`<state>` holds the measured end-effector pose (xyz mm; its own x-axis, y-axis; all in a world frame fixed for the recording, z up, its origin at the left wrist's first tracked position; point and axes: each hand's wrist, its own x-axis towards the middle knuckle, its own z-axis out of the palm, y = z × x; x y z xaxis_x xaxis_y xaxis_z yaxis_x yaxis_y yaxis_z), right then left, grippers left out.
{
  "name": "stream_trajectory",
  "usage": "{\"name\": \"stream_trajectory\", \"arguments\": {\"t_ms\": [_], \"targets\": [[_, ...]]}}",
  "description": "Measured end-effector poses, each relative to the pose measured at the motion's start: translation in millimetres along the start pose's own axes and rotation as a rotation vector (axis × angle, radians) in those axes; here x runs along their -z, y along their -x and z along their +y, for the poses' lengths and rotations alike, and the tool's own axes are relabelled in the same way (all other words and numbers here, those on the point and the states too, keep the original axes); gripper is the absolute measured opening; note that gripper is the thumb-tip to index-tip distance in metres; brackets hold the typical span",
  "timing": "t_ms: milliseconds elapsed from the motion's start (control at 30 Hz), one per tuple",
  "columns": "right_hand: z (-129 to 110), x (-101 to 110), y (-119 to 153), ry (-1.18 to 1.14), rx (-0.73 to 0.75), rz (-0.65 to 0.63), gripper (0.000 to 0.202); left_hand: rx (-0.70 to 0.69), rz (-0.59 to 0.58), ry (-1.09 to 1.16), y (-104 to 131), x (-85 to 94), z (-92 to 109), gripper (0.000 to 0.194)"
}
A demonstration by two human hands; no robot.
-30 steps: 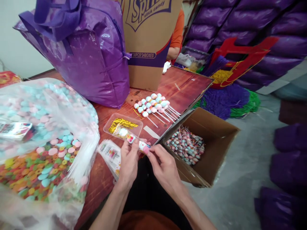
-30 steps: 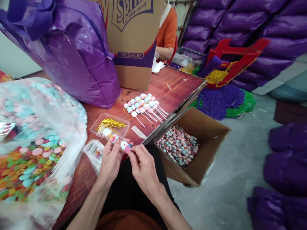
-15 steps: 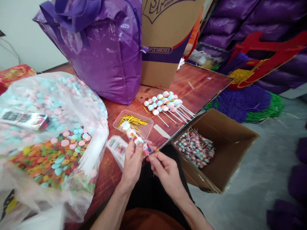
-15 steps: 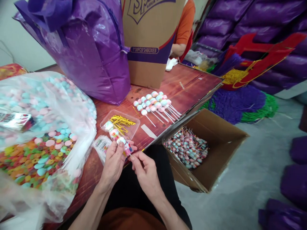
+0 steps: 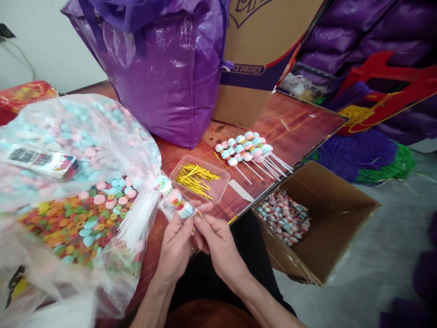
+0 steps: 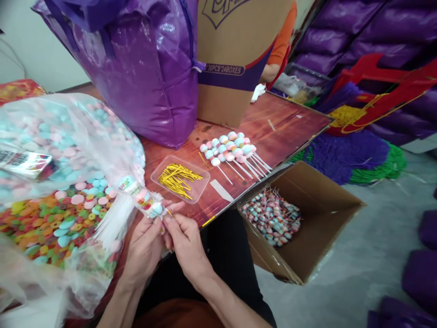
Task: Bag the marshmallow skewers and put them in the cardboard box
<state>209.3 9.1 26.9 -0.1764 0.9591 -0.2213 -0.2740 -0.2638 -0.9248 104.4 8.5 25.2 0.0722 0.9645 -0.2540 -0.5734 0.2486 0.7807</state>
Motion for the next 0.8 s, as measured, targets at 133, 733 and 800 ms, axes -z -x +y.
{"name": "stream_trajectory", "arguments": {"t_ms": [133,733,800], "targets": [[-27.5,5.7,-11.8,0.32,-0.032,-0.32,0.042,-0.052,-0.066,0.088,-0.5,8.2,13.4,0.018],[-35.4,30.5,-140.1,1.857,0.328,-0.004,0.03,-0.142,0.276,0.124,-17.8,11.0,5.5,0.032],[-34.8,30.8,-137.6,1.858,0.317,-0.002,0.028,-0.148,0.294,0.137,-19.4,12.7,4.4,0.032]]}}
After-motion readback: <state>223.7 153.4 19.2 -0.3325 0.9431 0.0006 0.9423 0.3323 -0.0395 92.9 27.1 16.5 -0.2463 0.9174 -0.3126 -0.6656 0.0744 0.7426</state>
